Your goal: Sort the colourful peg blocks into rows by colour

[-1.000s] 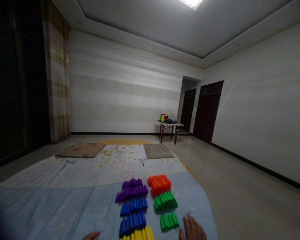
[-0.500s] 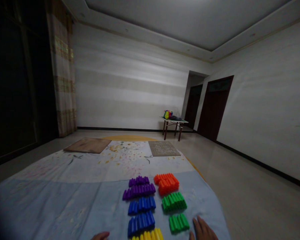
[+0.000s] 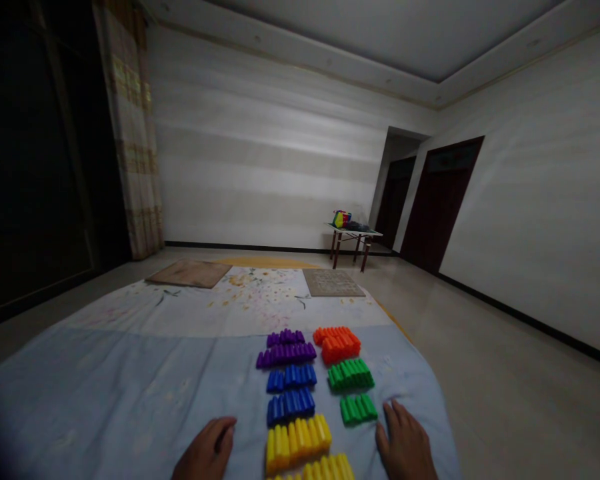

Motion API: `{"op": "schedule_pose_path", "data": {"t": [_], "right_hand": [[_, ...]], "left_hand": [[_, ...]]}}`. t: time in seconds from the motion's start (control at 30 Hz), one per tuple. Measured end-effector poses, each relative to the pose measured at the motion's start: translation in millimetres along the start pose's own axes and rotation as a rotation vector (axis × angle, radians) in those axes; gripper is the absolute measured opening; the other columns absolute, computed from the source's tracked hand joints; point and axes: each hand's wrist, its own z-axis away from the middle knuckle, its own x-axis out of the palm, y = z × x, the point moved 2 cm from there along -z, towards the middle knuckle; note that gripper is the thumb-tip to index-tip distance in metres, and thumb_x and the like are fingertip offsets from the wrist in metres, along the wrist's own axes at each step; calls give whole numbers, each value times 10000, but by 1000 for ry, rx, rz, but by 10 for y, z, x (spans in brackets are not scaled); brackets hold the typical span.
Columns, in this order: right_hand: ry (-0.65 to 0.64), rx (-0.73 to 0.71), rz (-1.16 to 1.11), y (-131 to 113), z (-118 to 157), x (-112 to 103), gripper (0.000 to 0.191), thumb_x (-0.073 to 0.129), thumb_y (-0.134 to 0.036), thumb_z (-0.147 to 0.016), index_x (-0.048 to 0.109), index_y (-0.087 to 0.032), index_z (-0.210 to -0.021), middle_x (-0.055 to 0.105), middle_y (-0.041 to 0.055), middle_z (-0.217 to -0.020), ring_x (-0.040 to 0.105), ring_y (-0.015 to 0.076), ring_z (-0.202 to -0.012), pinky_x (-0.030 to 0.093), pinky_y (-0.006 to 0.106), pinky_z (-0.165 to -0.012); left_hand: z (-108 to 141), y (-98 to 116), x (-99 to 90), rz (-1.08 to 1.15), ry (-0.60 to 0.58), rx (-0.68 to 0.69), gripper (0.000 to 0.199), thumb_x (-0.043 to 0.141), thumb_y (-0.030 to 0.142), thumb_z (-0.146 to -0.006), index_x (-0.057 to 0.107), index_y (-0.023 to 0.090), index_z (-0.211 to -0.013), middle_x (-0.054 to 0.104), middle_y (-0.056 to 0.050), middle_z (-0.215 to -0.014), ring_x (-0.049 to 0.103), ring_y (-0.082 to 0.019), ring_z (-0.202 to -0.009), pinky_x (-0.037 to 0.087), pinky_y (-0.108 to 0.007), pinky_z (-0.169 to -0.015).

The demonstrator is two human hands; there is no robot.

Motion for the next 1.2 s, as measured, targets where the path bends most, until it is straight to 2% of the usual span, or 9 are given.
{"op": "schedule_pose_path", "data": {"t": [0.13,0.33,0.77,1.2], "right_hand": [[-27,-15,-6,-93,-32,-171,437,388,-361,-827,568,-120,-1145,569,152,-1206,507,260,-1128,371,391,-953],[-51,21,8,-177,-52,-303,426,370,-335,-840,562,-111,-1146,559,156,-1211,495,254,-1134,352,393,-953],[-28,4,-3,-144,-59,-170,407,399,-330,-830,577,-115,-1126,565,157,-1202,506,261,-1124,361,393,-945],[-45,42,-31,-152,-52,-257,423,396,-354,-829,569,-133,-1146,557,145,-1218,493,249,-1141,345,382,-969]], "left_hand": [[63,125,-38,-14,-2,6,330,347,292,-848,620,181,-995,646,-61,-1014,583,-156,-984,429,-306,-908],[125,243,-64,-119,37,79,327,326,274,-865,614,173,-984,630,-67,-972,566,-161,-962,411,-309,-886],[127,190,-26,-161,59,99,301,331,263,-868,609,188,-957,626,-51,-964,562,-148,-961,405,-289,-886],[66,148,-1,-131,27,84,302,327,283,-866,601,197,-962,625,-43,-963,566,-147,-956,401,-291,-880]]}}
